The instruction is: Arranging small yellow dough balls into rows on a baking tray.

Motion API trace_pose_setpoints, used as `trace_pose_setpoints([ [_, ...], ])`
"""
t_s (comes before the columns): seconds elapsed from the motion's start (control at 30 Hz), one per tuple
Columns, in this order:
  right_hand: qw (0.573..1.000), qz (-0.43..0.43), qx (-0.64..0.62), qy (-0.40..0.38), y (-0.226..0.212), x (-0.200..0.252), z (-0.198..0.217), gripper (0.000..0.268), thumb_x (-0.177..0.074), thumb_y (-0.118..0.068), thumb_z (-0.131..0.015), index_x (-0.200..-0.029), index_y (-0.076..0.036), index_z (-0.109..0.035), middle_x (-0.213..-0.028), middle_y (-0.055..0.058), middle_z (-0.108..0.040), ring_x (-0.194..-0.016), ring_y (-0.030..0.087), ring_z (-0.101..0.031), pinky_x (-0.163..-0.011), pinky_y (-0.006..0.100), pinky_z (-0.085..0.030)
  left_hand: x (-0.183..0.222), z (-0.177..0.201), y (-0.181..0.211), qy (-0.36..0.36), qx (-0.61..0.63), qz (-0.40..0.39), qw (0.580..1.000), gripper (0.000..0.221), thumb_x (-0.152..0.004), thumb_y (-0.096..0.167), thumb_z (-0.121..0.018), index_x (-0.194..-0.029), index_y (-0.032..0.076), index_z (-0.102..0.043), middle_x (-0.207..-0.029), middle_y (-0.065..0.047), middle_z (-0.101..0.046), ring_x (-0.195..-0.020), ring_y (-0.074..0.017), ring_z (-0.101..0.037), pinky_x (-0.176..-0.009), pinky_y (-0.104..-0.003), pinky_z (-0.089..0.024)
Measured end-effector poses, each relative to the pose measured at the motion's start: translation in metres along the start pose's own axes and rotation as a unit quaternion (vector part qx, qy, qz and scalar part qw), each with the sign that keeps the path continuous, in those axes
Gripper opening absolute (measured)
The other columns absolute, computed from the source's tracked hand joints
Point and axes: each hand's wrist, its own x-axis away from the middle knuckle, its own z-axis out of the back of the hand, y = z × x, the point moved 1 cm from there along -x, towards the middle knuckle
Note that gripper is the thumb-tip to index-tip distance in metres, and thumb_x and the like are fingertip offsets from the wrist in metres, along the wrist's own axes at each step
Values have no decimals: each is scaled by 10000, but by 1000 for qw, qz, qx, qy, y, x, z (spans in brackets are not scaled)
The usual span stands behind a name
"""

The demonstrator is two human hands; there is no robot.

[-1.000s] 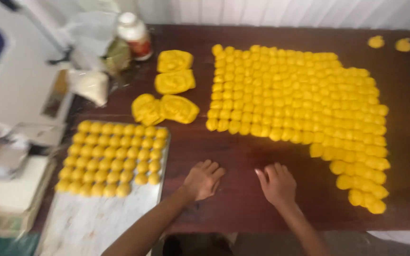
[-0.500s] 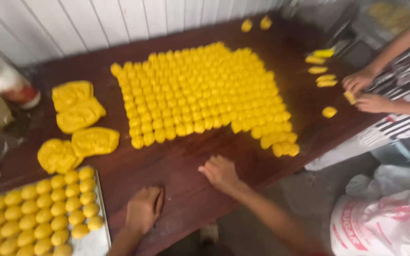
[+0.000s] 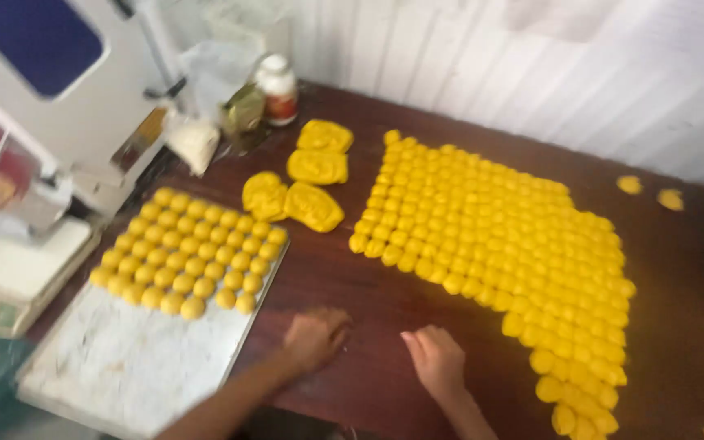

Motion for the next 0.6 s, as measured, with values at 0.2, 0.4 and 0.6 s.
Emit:
trace_pose_setpoints([
  [0.2,995,22,96,-25,0,-36,-32,390,-948,-318,-728,-669,-105,-558,-664,85,-565,-634,301,-586,-571,435,-472,-36,-41,5,-6,-138,-55,989,184,-911,236,-663,-1005,78,-678,-895,-122,-693,-851,-332,-661,-755,-474,-520],
  [0.4,996,37,74,-22,0,10,-32,285,-974,-312,-721,-792,-114,-626,-796,78,-630,-777,330,-622,-691,470,-497,-4,-33,32,47,-77,60,994,131,-946,219,-653,-966,98,-699,-924,-111,-717,-913,-320,-690,-837,-459,-535],
  [0.6,996,42,-14,-73,15,46,10,395,-821,-162,-661,-1201,-65,-709,-1149,157,-715,-1006,394,-653,-875,468,-518,49,-19,31,153,6,63,986,287,-840,86,-635,-1119,66,-698,-1126,-128,-728,-1095,-347,-669,-946,-461,-538],
])
